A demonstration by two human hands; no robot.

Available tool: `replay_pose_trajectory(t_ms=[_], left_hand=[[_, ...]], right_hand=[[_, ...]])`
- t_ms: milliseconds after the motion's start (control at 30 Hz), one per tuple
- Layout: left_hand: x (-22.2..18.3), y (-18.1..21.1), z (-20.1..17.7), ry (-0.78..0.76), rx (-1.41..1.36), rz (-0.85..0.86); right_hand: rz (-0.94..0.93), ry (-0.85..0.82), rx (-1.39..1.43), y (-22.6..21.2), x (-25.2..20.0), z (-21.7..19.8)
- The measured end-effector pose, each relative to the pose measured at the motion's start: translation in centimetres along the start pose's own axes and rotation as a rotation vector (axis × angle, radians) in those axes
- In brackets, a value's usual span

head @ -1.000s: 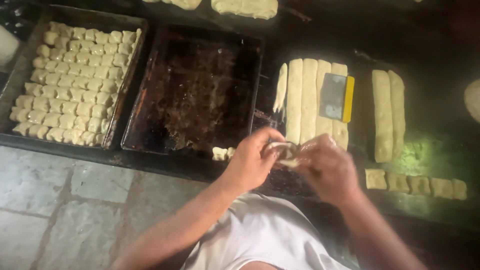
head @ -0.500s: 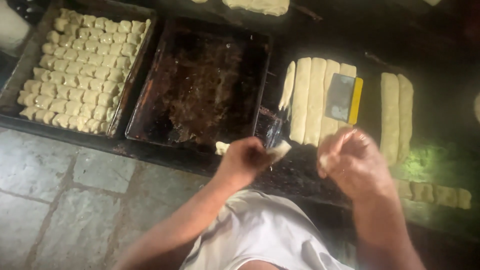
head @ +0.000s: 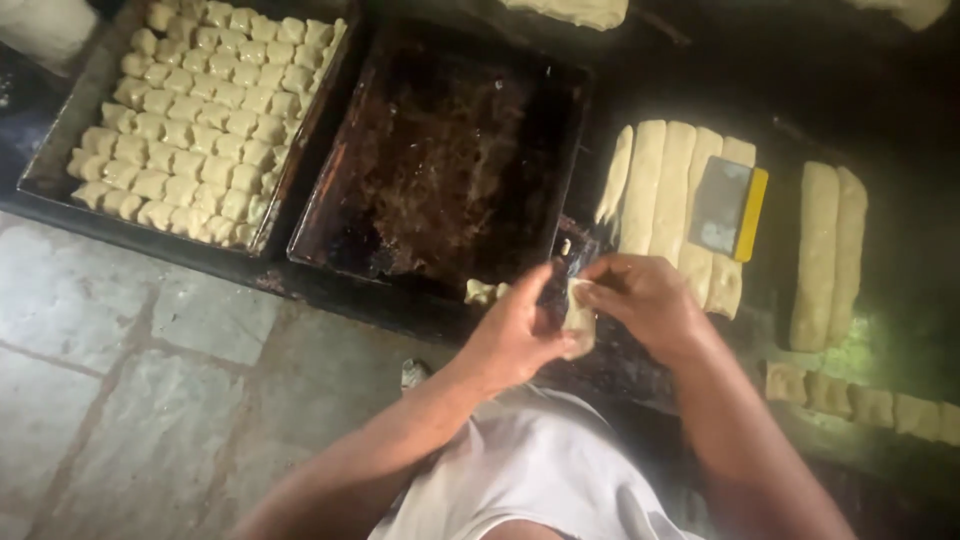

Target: The person is shaping and placing small pieces of dough onto baking sheets.

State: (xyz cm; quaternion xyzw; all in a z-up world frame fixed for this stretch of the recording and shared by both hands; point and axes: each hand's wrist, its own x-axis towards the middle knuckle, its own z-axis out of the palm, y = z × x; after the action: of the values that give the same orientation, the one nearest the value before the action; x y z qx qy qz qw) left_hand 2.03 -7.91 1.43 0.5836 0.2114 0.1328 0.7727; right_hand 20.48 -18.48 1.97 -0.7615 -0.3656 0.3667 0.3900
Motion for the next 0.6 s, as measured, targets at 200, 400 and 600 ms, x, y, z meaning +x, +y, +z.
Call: replay_pose_trajectory(t_ms=[200,400,600], left_hand=[[0.5,-1.2,-1.9,-0.083,-0.035,-0.048],[0.3,-0.5,-4.3,-0.029,-0.304,-0.143],[-0.9,3.2,-6.4,0.085,0.35,-0.021]], right_hand=[[-0.919,0.547,-0.592,1.0,-3.9,3.4],[-0.921,0.431,-0.684,-1.9,-4.1,5.1],[-0.881,0.469,-0.853,-11.0,-2.7,6.3]])
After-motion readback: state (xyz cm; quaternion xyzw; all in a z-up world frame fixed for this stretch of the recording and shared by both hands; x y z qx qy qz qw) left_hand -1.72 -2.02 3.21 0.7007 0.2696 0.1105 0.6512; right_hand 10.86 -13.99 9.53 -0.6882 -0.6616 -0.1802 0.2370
